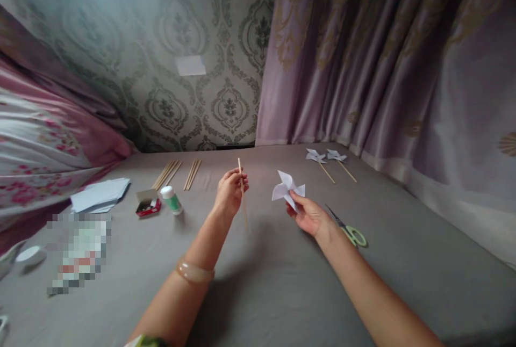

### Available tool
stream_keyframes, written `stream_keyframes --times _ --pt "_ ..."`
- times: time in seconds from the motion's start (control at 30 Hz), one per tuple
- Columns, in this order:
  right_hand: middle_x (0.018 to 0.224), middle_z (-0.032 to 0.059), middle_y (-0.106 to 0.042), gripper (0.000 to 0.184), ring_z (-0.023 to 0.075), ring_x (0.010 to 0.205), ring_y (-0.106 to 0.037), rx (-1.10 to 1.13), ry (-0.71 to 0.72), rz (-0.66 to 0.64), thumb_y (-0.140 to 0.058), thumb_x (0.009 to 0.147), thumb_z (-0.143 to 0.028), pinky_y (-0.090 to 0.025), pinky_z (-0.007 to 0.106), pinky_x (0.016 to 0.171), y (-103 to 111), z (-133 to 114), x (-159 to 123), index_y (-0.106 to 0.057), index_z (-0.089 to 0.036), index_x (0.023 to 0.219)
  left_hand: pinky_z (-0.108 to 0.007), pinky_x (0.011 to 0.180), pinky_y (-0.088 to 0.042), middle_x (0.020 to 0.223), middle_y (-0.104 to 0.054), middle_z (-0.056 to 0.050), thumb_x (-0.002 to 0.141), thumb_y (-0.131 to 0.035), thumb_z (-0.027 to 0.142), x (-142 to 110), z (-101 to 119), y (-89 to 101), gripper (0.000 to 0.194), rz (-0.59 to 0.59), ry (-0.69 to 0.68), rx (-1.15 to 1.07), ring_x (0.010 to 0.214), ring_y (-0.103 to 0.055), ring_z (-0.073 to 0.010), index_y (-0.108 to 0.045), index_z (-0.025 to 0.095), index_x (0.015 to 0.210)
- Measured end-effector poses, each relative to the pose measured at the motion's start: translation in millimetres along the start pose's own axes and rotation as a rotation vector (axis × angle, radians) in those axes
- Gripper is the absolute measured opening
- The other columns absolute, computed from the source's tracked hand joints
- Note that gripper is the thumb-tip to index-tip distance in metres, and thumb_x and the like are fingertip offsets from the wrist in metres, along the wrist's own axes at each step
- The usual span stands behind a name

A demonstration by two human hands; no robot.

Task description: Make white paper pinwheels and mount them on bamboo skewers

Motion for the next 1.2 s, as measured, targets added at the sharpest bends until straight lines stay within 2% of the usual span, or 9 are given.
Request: stream_keyframes --times 0.17,0.27,0.33,0.5,0.63,0.8,1.03,1.2 --pt "0.063 -0.0030 -0.070 0.007 0.0074 0.055 -0.064 0.127 -0.068 0.034 -0.070 0.076 -0.012 -0.054 0.016 0.053 -31 -44 0 -0.066 -0.017 0.073 -0.019 0.050 -0.034 0.061 -0.057 0.002 0.061 -0.065 0.014 -3 7 -18.8 0.024 -0.108 -0.011 -0.110 0.050 -0.049 -0.0064 -0.056 0.015 0.084" --pt "0.064 -0.0020 -0.069 0.008 0.0076 0.056 -0.063 0.226 -0.059 -0.030 -0.063 0.083 -0.012 -0.054 0.017 0.053 -61 -65 -2 -0.067 -0.017 0.077 -0.018 0.048 -0.031 0.061 -0.057 0.002 0.063 -0.072 0.024 -7 14 -23.1 0.026 -0.146 -0.043 -0.117 0.050 -0.048 -0.0060 -0.058 0.015 0.084" --pt "0.064 -0.0030 -0.068 0.007 0.0073 0.057 -0.063 0.272 -0.070 -0.098 -0.064 0.082 -0.014 -0.054 0.017 0.054 -80 -70 -1 -0.066 -0.018 0.077 -0.018 0.046 -0.029 0.061 -0.057 0.002 0.062 -0.076 0.028 -10 18 -24.0 0.031 -0.151 -0.068 -0.113 0.049 -0.046 -0.0055 -0.060 0.015 0.085" --pt "0.061 -0.0053 -0.065 0.008 0.0052 0.056 -0.060 0.349 -0.103 -0.242 -0.070 0.077 -0.016 -0.053 0.014 0.056 -118 -55 12 -0.065 -0.018 0.073 -0.017 0.045 -0.029 0.061 -0.059 0.002 0.060 -0.078 0.030 -10 19 -20.8 0.039 -0.173 -0.054 -0.091 0.047 -0.047 -0.0052 -0.062 0.015 0.092" --pt "0.062 -0.0047 -0.068 0.007 0.0058 0.055 -0.061 0.285 -0.181 -0.292 -0.071 0.077 -0.015 -0.053 0.015 0.054 -137 -25 24 -0.065 -0.017 0.073 -0.017 0.049 -0.038 0.067 -0.064 0.001 0.053 -0.081 0.025 -3 23 -6.3 0.042 -0.081 -0.045 -0.044 0.052 -0.054 -0.0067 -0.064 0.016 0.090" --pt "0.065 -0.0019 -0.071 0.005 0.0078 0.057 -0.064 0.250 -0.196 -0.308 -0.068 0.078 -0.013 -0.053 0.016 0.053 -143 -10 30 -0.067 -0.015 0.074 -0.019 0.052 -0.042 0.072 -0.067 0.000 0.047 -0.083 0.022 6 22 -0.4 0.040 -0.049 -0.038 -0.003 0.057 -0.059 -0.0091 -0.065 0.014 0.082" --pt "0.069 -0.0035 -0.072 0.009 0.0090 0.061 -0.065 0.171 -0.110 -0.415 -0.075 0.070 -0.014 -0.051 0.016 0.054 -138 -18 29 -0.070 -0.017 0.076 -0.018 0.048 -0.038 0.066 -0.064 0.001 0.046 -0.084 0.021 5 13 -3.0 0.040 -0.061 -0.010 -0.013 0.052 -0.055 -0.0077 -0.065 0.014 0.080" --pt "0.067 -0.0050 -0.070 0.011 0.0077 0.057 -0.062 0.208 -0.102 -0.381 -0.078 0.069 -0.017 -0.052 0.017 0.055 -126 -22 34 -0.068 -0.019 0.073 -0.017 0.047 -0.037 0.065 -0.063 0.000 0.046 -0.085 0.021 -5 14 -12.3 0.039 -0.078 0.028 -0.031 0.051 -0.054 -0.0071 -0.065 0.013 0.079"
Point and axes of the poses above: each hand's wrist, its own x-axis towards the middle knuckle, its own y-axis out of the back of the hand, z = x × y, the point moved 7 cm from there along x, towards the middle knuckle
